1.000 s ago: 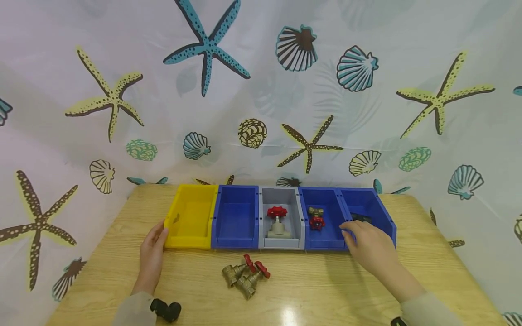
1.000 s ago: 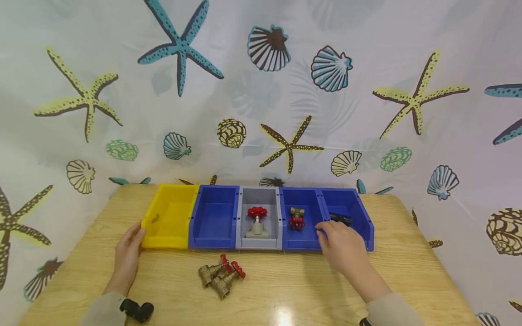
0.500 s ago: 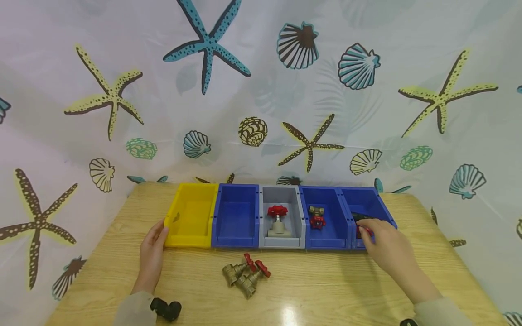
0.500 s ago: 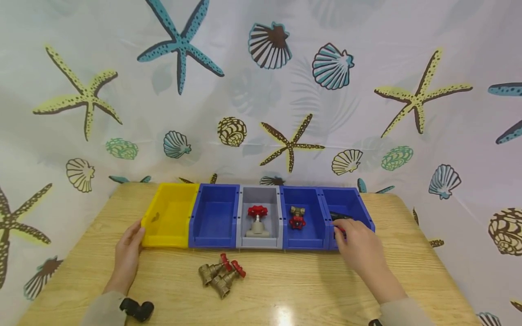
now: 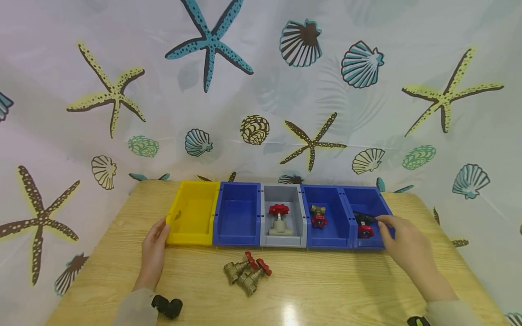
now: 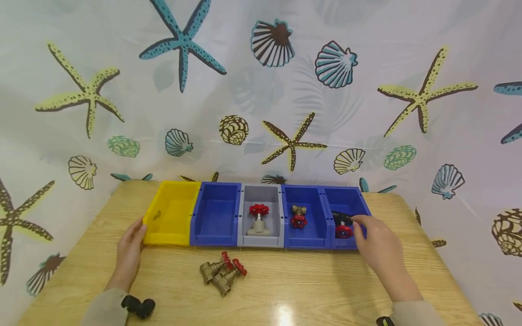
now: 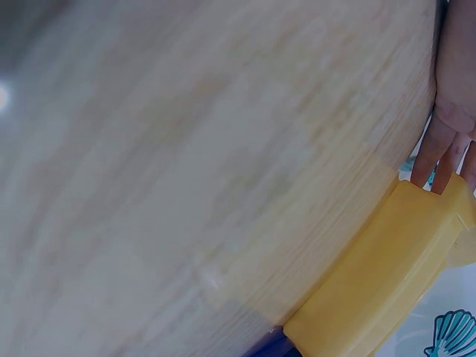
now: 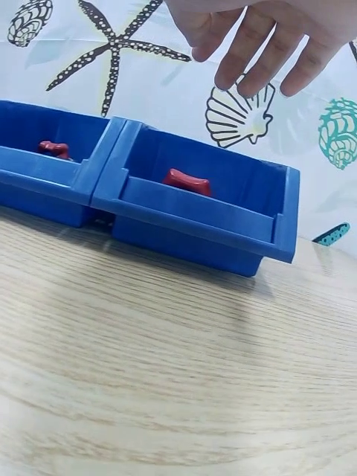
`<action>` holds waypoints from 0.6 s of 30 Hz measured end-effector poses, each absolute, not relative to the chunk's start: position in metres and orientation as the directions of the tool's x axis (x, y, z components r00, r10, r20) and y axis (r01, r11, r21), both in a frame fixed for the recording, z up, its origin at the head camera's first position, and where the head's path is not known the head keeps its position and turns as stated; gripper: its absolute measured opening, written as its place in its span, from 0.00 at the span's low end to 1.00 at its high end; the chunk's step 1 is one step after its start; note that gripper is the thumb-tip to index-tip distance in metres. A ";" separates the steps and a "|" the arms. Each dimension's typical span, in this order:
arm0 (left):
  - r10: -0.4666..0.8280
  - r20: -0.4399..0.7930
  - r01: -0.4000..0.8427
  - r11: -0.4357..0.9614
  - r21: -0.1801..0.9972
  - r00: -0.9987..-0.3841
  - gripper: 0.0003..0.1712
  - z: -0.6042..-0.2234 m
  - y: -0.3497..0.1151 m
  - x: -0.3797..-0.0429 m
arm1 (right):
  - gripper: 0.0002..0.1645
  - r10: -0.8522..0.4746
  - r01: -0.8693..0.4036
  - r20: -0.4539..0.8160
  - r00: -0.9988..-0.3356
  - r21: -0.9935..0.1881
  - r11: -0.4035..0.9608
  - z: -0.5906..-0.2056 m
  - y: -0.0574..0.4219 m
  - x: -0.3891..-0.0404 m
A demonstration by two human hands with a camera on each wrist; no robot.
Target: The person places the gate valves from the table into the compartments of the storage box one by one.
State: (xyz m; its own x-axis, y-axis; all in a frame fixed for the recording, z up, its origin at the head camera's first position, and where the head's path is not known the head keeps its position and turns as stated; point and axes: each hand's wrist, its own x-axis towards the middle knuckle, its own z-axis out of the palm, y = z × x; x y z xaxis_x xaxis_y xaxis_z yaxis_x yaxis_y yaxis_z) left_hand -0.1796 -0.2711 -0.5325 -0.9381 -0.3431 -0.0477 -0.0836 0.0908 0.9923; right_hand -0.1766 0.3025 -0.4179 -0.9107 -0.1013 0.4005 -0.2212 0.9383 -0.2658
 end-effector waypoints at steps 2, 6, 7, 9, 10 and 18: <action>-0.341 -0.049 -0.084 0.089 0.992 -0.939 0.34 -0.532 -0.271 -0.180 | 0.13 -0.086 -0.206 0.394 -0.915 -0.273 0.940 -0.417 0.306 -0.177; -0.334 -0.053 -0.088 0.090 0.992 -0.941 0.35 -0.532 -0.271 -0.179 | 0.14 -0.054 -0.173 0.381 -0.923 -0.287 0.942 -0.416 0.313 -0.175; -0.333 -0.055 -0.091 0.092 0.992 -0.941 0.35 -0.532 -0.271 -0.179 | 0.14 -0.047 -0.169 0.384 -0.922 -0.290 0.942 -0.416 0.314 -0.175; -0.331 -0.056 -0.092 0.095 0.991 -0.942 0.35 -0.532 -0.271 -0.179 | 0.15 -0.034 -0.161 0.388 -0.921 -0.300 0.940 -0.416 0.317 -0.174; -0.331 -0.055 -0.092 0.098 0.991 -0.942 0.35 -0.532 -0.271 -0.179 | 0.15 -0.028 -0.159 0.392 -0.920 -0.307 0.938 -0.416 0.318 -0.174; -0.332 -0.048 -0.088 0.107 0.990 -0.942 0.34 -0.532 -0.271 -0.179 | 0.15 0.026 -0.129 0.424 -0.905 -0.334 0.934 -0.424 0.333 -0.175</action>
